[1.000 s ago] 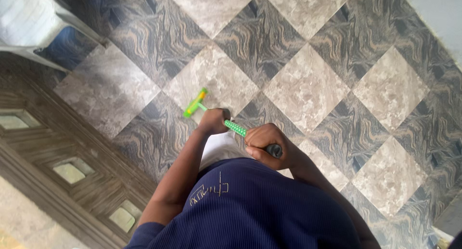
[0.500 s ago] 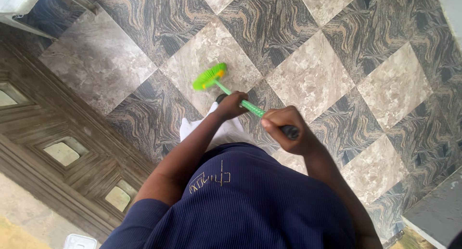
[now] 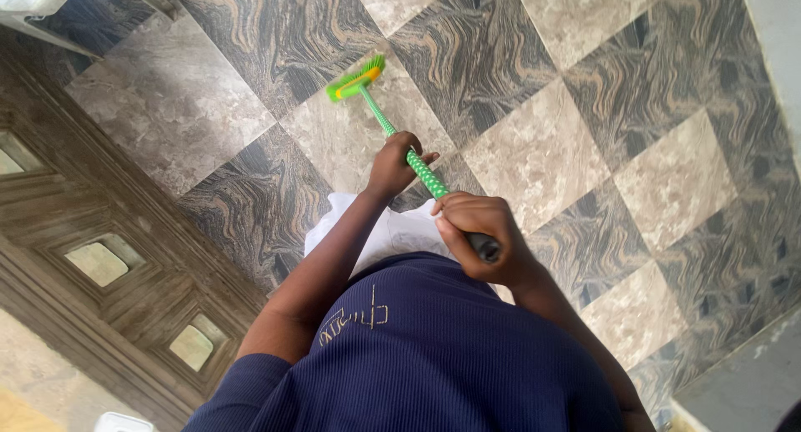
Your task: The person sweeps a tiled floor using a green broom. They move the broom back and forth across the checkered tiles, covering different sections of the room near a wooden door and an orange chair.
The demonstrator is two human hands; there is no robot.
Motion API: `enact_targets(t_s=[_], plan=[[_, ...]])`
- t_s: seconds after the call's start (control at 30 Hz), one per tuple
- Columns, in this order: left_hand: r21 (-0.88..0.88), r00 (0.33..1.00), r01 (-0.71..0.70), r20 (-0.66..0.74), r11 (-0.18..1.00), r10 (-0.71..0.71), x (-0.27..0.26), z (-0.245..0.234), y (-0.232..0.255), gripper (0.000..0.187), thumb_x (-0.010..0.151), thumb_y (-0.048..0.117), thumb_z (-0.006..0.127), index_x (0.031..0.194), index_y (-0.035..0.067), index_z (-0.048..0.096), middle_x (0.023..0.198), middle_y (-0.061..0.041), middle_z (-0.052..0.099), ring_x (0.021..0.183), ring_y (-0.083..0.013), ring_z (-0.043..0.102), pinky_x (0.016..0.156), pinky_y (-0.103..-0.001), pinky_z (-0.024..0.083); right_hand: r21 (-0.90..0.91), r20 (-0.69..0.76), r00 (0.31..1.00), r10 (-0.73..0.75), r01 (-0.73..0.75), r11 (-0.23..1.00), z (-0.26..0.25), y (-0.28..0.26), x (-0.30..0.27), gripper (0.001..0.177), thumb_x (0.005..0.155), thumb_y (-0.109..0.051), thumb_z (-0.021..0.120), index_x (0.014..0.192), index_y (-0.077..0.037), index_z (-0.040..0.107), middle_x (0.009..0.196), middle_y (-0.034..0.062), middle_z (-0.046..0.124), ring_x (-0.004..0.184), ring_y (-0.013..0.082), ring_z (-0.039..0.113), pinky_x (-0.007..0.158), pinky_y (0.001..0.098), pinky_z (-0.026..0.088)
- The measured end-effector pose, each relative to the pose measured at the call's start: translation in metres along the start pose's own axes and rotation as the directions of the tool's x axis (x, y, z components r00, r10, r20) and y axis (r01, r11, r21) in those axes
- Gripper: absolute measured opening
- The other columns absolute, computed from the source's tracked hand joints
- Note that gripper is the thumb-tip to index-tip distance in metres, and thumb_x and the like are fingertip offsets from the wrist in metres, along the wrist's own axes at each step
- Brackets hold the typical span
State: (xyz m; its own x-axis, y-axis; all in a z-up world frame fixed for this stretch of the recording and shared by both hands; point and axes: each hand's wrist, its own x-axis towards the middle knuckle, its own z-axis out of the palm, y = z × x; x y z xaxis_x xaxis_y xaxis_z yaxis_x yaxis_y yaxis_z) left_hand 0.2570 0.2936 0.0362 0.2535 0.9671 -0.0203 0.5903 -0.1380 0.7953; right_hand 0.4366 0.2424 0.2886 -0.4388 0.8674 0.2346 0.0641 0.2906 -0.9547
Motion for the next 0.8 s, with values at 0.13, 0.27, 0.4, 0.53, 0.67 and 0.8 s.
enact_targets(t_s=[0.13,0.27,0.4,0.53,0.67,0.8], plan=[[-0.082,0.996,0.053,0.078,0.995,-0.047,0.011,0.025,-0.035,0.045,0.087,0.044,0.078,0.075,0.003,0.063,0.079,-0.016,0.065,0.082,-0.0358,0.064,0.073,-0.047,0.051,-0.049,-0.039,0.99,0.137,-0.138,0.989,0.004,0.015,0.012,0.021,0.097,0.004,0.057,0.076,0.004,0.059,0.07,0.0132,0.062,0.066,0.0214,0.065,0.066,0.0346,0.054],[-0.155,0.961,0.169,0.245,0.973,-0.128,0.002,0.062,-0.035,0.048,0.092,0.049,0.071,0.077,0.004,0.068,0.078,-0.021,0.066,0.079,-0.0379,0.068,0.072,-0.047,0.051,-0.013,0.019,0.939,0.343,-0.343,0.939,-0.029,0.025,0.028,0.027,0.1,0.001,0.056,0.073,0.002,0.062,0.065,0.0108,0.064,0.055,0.0175,0.06,0.055,0.0313,0.05],[-0.075,0.999,0.04,0.03,0.996,-0.038,-0.005,0.07,-0.004,0.03,0.089,0.036,0.066,0.084,0.007,0.072,0.081,-0.02,0.07,0.08,-0.0404,0.068,0.071,-0.05,0.051,-0.164,0.203,0.978,-0.043,0.077,0.983,-0.063,0.029,0.046,0.028,0.095,0.002,0.061,0.068,0.003,0.055,0.062,0.0122,0.06,0.054,0.0187,0.061,0.052,0.0335,0.047],[0.071,0.993,0.094,-0.074,0.993,-0.089,0.023,0.065,0.036,0.024,0.086,0.03,0.066,0.08,0.008,0.072,0.08,-0.017,0.071,0.079,-0.0397,0.068,0.071,-0.052,0.05,0.252,0.166,0.942,-0.291,0.245,0.936,-0.097,0.025,0.044,0.036,0.1,0.0,0.058,0.07,-0.003,0.038,0.065,0.0077,0.051,0.06,0.0198,0.061,0.062,0.0358,0.059],[-0.014,0.941,0.092,-0.325,0.996,-0.091,0.071,0.065,0.062,0.027,0.086,0.033,0.065,0.08,0.007,0.07,0.08,-0.016,0.069,0.077,-0.0385,0.067,0.069,-0.049,0.051,0.289,0.147,0.889,-0.433,0.38,0.879,-0.134,0.037,0.051,0.028,0.097,-0.003,0.059,0.073,-0.002,0.044,0.068,0.0087,0.056,0.06,0.0211,0.064,0.06,0.036,0.059],[-0.004,0.907,0.194,-0.381,0.981,-0.181,0.111,0.089,0.046,0.051,0.093,0.047,0.069,0.069,0.002,0.063,0.071,-0.018,0.063,0.075,-0.0394,0.064,0.068,-0.049,0.05,0.01,0.303,0.876,-0.376,0.391,0.92,-0.153,0.079,0.055,0.021,0.091,0.003,0.062,0.074,-0.002,0.052,0.067,0.0092,0.058,0.057,0.0235,0.06,0.056,0.0376,0.048]])
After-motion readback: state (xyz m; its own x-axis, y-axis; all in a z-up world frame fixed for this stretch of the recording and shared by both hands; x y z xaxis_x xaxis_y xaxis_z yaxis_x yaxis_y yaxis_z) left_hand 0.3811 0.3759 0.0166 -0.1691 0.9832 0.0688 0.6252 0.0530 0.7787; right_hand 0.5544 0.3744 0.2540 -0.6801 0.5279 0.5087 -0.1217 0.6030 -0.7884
